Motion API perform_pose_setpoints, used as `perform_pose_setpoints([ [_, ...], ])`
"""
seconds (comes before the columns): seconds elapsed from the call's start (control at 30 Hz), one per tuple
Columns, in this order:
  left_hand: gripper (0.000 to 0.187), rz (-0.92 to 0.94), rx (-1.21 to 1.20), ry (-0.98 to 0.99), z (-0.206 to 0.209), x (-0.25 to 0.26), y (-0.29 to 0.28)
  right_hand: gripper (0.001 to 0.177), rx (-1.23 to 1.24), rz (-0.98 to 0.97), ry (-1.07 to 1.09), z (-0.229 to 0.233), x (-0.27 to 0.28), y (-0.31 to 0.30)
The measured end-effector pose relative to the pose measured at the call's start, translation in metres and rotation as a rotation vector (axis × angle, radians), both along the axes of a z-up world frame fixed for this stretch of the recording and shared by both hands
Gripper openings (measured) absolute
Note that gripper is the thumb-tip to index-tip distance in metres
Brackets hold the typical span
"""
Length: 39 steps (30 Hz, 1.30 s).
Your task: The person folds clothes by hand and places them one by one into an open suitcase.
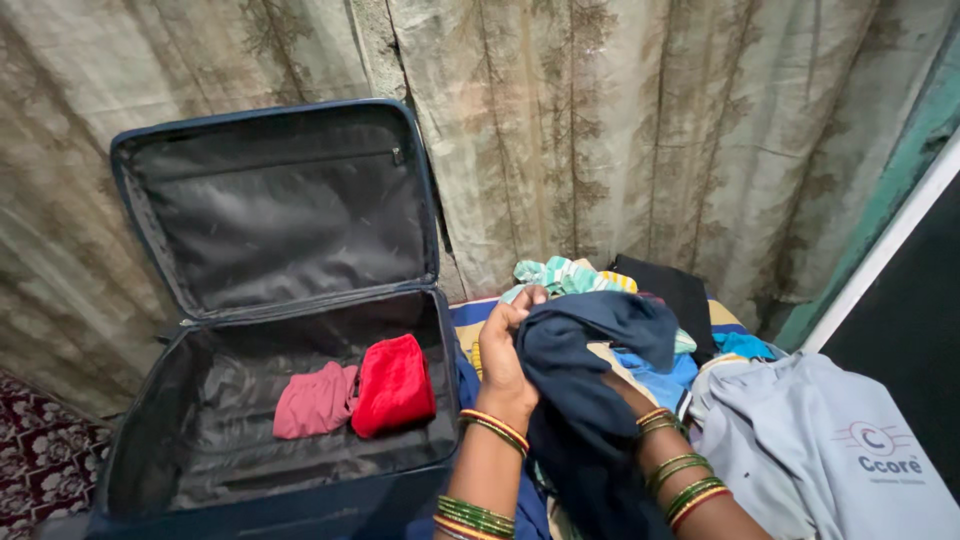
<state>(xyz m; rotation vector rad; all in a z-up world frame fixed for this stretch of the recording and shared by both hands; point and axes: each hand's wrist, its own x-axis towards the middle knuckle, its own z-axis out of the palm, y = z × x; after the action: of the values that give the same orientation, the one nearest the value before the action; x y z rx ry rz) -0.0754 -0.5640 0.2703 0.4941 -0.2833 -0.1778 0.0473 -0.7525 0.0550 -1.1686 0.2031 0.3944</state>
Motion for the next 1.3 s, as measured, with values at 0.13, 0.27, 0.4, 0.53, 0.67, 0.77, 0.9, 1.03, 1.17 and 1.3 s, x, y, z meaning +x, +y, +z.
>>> perform_pose_setpoints([
  [0.13, 0.024, 0.012, -0.036, -0.039, -0.003, 0.007, 0.004, 0.039, 0.162, 0.096, 0.096, 0.028, -0.039, 0.003],
  [0.27, 0.025, 0.211, -0.136, 0.180, -0.015, 0.024, 0.021, 0.047, 0.234, 0.256, 0.014, 0.068, -0.065, 0.002],
  [0.4, 0.025, 0.327, -0.153, 0.186, -0.025, 0.026, 0.035, 0.041, 0.214, 0.264, -0.081, 0.106, -0.077, 0.000],
  [0.53, 0.030, 0.270, -0.111, 0.212, -0.014, 0.009, 0.034, 0.034, 0.126, 0.079, 0.027, 0.131, -0.078, -0.012],
  [0.67, 0.038, 0.235, 0.182, 0.390, -0.001, -0.006, 0.026, 0.033, 0.052, -0.007, -0.197, 0.161, -0.073, -0.016],
  [0.77, 0.032, 0.208, 0.288, 0.377, -0.016, 0.002, 0.023, 0.031, 0.031, -0.074, -0.270, 0.179, -0.077, -0.020],
  [0.9, 0.027, 0.222, 0.298, 0.229, -0.041, 0.017, 0.030, 0.034, -0.298, -0.143, -0.413, 0.195, -0.080, -0.033],
  [1.03, 0.027, 0.313, 0.417, 0.272, -0.042, 0.019, 0.049, 0.031, -0.290, -0.159, -0.497, 0.220, -0.086, -0.046],
  [1.17, 0.030, 0.437, 0.475, 0.227, -0.037, 0.021, 0.069, 0.030, -0.191, -0.186, -0.443, 0.243, -0.095, -0.047],
  [1.3, 0.026, 0.526, 0.532, 0.201, -0.048, 0.030, 0.080, 0.031, -0.234, -0.234, -0.458, 0.246, -0.099, -0.040],
])
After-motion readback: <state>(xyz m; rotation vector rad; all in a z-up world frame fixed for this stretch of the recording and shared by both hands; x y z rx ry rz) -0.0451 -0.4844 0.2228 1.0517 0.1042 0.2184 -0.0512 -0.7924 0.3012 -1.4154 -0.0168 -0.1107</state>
